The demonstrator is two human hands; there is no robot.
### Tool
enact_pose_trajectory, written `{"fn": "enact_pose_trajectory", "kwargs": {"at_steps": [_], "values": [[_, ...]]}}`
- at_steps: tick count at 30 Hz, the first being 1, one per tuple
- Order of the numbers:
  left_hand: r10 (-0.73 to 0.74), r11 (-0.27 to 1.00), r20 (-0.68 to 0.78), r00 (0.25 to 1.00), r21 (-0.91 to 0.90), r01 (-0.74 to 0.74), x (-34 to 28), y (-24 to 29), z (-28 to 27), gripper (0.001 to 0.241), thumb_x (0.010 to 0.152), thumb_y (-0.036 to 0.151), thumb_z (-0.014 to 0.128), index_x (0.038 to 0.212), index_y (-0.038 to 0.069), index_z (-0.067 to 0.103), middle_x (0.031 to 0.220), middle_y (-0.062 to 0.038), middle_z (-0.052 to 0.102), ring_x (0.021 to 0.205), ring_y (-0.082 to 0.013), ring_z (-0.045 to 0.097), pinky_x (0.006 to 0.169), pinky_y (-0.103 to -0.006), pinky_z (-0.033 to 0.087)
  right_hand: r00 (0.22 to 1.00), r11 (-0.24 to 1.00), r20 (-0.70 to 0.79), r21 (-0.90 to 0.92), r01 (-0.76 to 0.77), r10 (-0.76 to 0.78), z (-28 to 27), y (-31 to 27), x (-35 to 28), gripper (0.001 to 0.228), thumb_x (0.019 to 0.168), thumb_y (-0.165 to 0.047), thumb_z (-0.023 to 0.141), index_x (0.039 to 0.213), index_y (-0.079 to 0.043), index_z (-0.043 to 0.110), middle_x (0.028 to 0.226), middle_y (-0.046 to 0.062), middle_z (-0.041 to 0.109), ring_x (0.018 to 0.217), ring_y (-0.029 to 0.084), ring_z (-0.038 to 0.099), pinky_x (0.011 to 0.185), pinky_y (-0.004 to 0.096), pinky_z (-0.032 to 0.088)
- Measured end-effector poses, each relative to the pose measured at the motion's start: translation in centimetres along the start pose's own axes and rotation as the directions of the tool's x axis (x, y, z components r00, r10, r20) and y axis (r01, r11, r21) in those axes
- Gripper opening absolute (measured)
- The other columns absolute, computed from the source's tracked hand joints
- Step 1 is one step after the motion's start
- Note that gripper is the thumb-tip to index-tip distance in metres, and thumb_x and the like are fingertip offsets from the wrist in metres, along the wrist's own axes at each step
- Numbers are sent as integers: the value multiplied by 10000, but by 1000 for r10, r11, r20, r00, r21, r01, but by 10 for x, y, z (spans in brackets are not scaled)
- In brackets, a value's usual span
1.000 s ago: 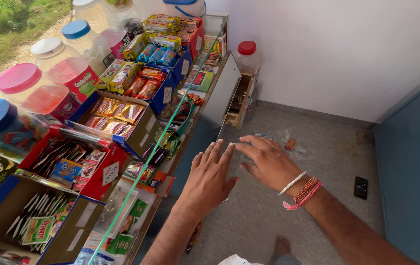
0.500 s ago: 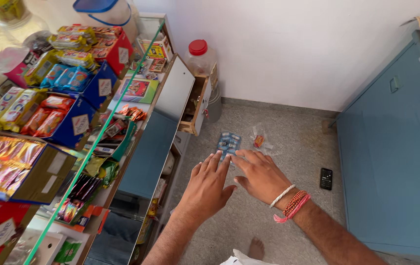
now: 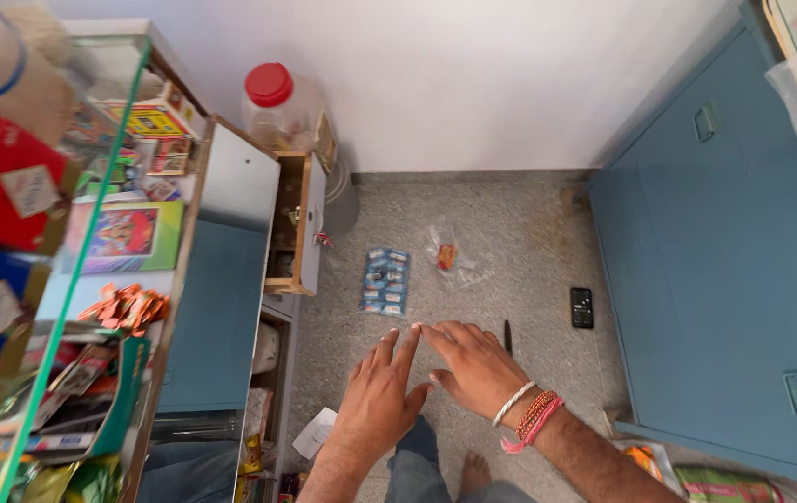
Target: The person organizes snack packets and small boxes on a glass display counter in a small shop. They pick up items from the floor, arrange them in boxes, and place them on the shelves, then discard a plastic bag into a red bucket.
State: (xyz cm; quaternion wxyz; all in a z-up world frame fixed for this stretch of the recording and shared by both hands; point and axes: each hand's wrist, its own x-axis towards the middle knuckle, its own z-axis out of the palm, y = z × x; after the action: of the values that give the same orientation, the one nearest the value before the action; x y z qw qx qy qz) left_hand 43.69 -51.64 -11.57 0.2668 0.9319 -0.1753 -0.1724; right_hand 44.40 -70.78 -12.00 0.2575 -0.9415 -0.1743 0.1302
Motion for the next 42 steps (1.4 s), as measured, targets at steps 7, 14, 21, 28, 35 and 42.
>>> {"fn": "enact_pose_trajectory", "kwargs": {"at_steps": [7,14,21,28,35,42], "values": [[70,994,41,997,-89,-66,120,-49,25,862,884,265,737,1587,148,251,1497,-241,434,1351,-420,455,1078,-528,395,989,987,-32,75,-139,142,19,76,80,736,817,-139,756,1479,-97,438,1366,164,573,1236,363,560,1037,455,451],[-54,988,89,995,-141,66,246,-144,128,837,907,202,700,1600,137,237,1431,-225,500,1293,-406,523,1023,-510,462,958,930,54,228,-286,282,123,190,192,756,821,-92,732,1504,-146,412,1293,152,600,1191,353,589,1013,445,479],[-140,975,29,990,-172,143,349,-300,313,758,883,144,709,1558,79,368,1450,-267,504,1314,-442,520,1074,-499,448,947,886,92,335,-321,309,306,328,284,787,838,-58,695,1555,-171,391,1267,193,596,1141,383,610,982,449,515],[-431,848,-1,903,-342,404,400,-475,489,747,832,179,784,1485,29,455,1468,-223,540,1379,-372,512,1138,-459,425,667,413,461,538,-735,586,465,416,349,736,906,-220,701,1565,-213,374,1424,124,608,1219,278,676,1012,402,560],[-464,883,-186,866,-19,469,416,-591,538,924,749,237,922,1435,-98,400,1405,-394,424,1331,-552,437,1048,-554,425,583,138,552,645,-752,596,582,479,377,898,854,-173,771,1595,-147,264,1566,161,425,1389,325,513,1094,431,501],[-728,438,252,638,-544,715,432,-581,551,645,820,325,801,1346,31,571,1223,-128,700,1126,-271,686,985,-432,547,806,-43,431,890,-453,405,633,510,381,980,678,-161,841,1525,-58,358,1500,204,557,1412,344,491,1129,474,407]]}}
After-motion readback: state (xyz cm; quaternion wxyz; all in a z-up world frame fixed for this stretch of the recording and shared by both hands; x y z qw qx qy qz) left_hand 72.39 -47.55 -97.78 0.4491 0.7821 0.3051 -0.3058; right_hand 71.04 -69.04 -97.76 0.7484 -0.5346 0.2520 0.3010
